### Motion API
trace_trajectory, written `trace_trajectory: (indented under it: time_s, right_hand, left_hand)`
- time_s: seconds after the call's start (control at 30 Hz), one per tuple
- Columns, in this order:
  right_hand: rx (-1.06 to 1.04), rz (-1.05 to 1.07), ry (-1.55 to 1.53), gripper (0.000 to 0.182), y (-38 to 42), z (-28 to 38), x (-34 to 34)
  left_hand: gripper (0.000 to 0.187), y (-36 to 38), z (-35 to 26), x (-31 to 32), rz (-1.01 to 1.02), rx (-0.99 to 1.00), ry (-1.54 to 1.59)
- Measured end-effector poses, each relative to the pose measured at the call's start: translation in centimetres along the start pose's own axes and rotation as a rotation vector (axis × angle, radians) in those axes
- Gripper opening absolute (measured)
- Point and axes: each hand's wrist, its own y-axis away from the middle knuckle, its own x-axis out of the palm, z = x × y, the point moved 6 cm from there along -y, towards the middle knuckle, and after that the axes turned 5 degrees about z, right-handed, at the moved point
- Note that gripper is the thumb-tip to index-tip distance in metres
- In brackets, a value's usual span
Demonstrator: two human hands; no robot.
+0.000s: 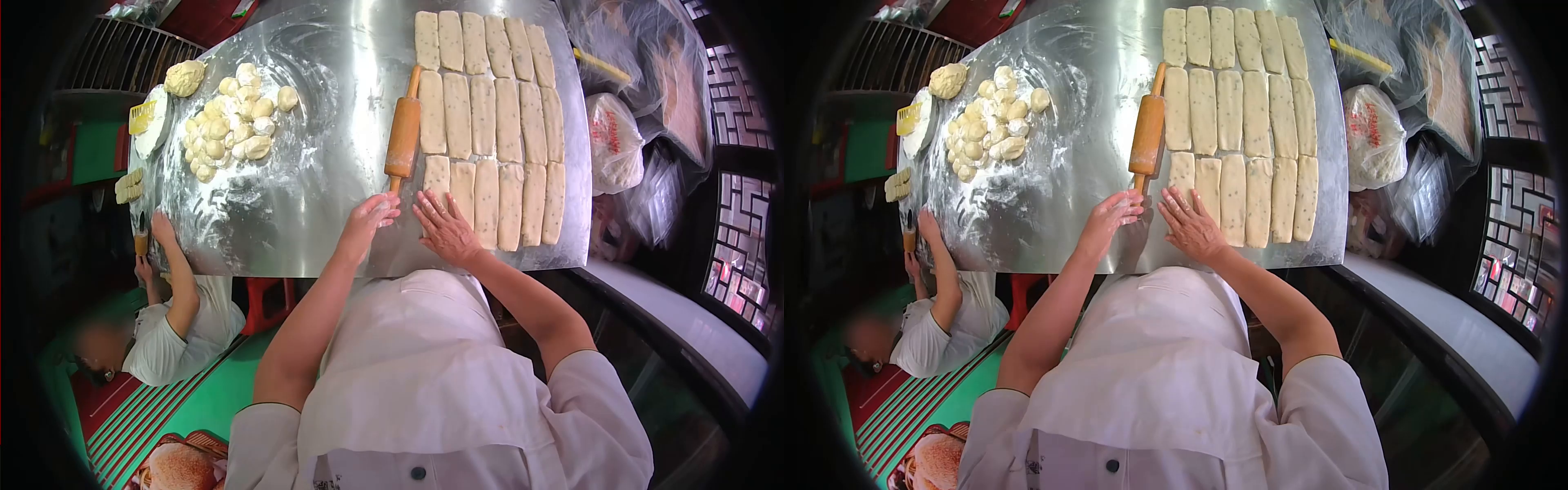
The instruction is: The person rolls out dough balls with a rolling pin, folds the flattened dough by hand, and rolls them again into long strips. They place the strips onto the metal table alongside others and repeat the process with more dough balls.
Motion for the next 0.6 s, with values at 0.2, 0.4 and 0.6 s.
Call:
trace_trajectory:
  time_s: [0.2,0.4,0.6]
  right_hand:
    - [0.26,-0.155,-0.423,0.058,-3.4,0.7,-2.8]
    - [0.842,0.102,-1.127,0.042,-7.6,1.6,1.3]
    - [0.932,0.096,-1.03,0.024,-9.1,1.6,2.5]
  left_hand:
    - [0.039,3.8,-0.9,-6.9,-0.158,0.07,0.017]
    - [0.033,5.4,-0.3,-14.8,-0.278,0.067,0.112]
    - [0.032,6.6,-2.2,-25.6,-0.429,0.12,0.103]
